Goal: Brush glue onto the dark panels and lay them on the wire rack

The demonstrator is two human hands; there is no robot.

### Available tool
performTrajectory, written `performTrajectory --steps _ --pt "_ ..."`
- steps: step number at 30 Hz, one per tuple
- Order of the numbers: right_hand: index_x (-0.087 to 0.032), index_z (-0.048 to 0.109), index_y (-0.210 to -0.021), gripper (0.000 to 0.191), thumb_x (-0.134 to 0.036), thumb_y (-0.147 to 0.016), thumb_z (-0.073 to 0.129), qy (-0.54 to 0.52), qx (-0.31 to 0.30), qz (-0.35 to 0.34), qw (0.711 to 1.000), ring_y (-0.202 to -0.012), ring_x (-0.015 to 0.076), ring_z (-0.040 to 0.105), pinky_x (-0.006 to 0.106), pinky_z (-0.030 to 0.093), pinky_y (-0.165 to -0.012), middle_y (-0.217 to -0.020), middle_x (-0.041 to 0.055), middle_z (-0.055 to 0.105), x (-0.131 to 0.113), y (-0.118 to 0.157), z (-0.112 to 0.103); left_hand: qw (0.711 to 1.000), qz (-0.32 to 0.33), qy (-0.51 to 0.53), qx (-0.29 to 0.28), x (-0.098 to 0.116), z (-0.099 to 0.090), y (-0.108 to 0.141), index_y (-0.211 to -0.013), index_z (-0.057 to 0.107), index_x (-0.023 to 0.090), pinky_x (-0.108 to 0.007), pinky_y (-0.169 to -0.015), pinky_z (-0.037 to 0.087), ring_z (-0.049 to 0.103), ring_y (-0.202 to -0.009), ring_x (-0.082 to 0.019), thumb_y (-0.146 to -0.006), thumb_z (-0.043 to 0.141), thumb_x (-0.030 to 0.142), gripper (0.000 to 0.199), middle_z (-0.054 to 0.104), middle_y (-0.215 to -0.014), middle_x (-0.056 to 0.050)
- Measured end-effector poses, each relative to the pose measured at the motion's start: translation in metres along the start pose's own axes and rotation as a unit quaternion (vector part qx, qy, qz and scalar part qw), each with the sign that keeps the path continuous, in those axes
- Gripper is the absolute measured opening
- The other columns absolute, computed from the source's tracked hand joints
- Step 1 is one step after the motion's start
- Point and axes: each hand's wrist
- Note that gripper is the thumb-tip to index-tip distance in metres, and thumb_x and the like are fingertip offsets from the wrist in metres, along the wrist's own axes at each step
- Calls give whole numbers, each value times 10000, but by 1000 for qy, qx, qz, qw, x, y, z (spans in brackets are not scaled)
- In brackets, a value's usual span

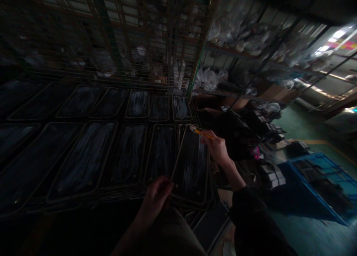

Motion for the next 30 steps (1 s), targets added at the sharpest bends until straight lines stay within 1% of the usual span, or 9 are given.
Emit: performTrajectory --steps 3,9,12,15,17,20,23,27,30 --pt "-192 599 -1136 237 -314 -1008 441 -10 -47 -32 998 -722 134 675 225 507 -686 -788 13 667 -13 21 -4 1000 -9 18 -2 -2 1 -1 -838 545 185 -181 -427 346 450 -456 -63 -838 600 509 329 496 -594 65" --pt "-235 595 -1179 219 -227 -1001 467 -105 -187 -34 976 -751 94 662 190 506 -696 -857 -7 669 -48 63 -39 1000 -13 23 -4 -2 2 -3 -778 515 185 -171 -391 307 422 -400 -61 -828 601 525 354 446 -505 81" --pt "-225 601 -1145 198 -267 -1006 466 -144 -144 16 979 -726 104 667 204 527 -698 -806 -13 665 -45 54 -43 1000 -7 11 -5 -2 1 -1 -796 524 186 -173 -396 318 430 -399 -64 -841 586 530 353 455 -502 77" --pt "-208 597 -1143 227 -327 -1008 459 -123 -34 46 991 -733 117 675 220 542 -709 -809 -4 663 -28 33 -29 1000 -6 11 -2 0 0 2 -828 534 186 -173 -416 347 455 -430 -68 -848 583 525 342 479 -535 70" --pt "-192 599 -1134 240 -340 -1005 462 -96 -9 32 995 -743 126 681 230 546 -715 -827 9 664 -21 26 -16 1000 -7 16 -4 2 0 4 -845 539 183 -168 -434 357 461 -447 -65 -855 584 507 327 482 -541 71" --pt "-194 599 -1129 208 -295 -1003 468 -50 -46 -18 998 -744 118 682 214 528 -680 -901 26 685 -27 39 -6 999 -8 36 -1 5 2 5 -847 540 176 -170 -422 356 457 -435 -62 -837 600 502 332 493 -564 69" --pt "-213 588 -1159 197 -236 -998 476 -28 -97 -56 993 -775 109 674 200 506 -674 -982 32 700 -53 74 -11 999 -4 48 15 6 5 4 -801 530 172 -174 -389 337 452 -406 -59 -803 626 499 341 499 -587 64" --pt "-232 584 -1164 196 -227 -994 487 -61 -159 -40 985 -770 104 665 193 501 -680 -919 8 708 -85 121 -24 999 -17 46 15 4 8 3 -784 513 180 -167 -369 304 442 -371 -70 -801 606 475 310 471 -500 74" --pt "-243 595 -1156 194 -242 -996 485 -98 -193 9 976 -836 109 671 197 509 -724 -986 16 712 -95 140 -30 999 -11 38 11 0 8 1 -790 510 185 -167 -361 293 419 -348 -74 -815 588 464 291 459 -441 78"
Point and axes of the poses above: each hand's wrist, its own y-axis away from the middle knuckle, its own z-axis out of the palm, x = y × z
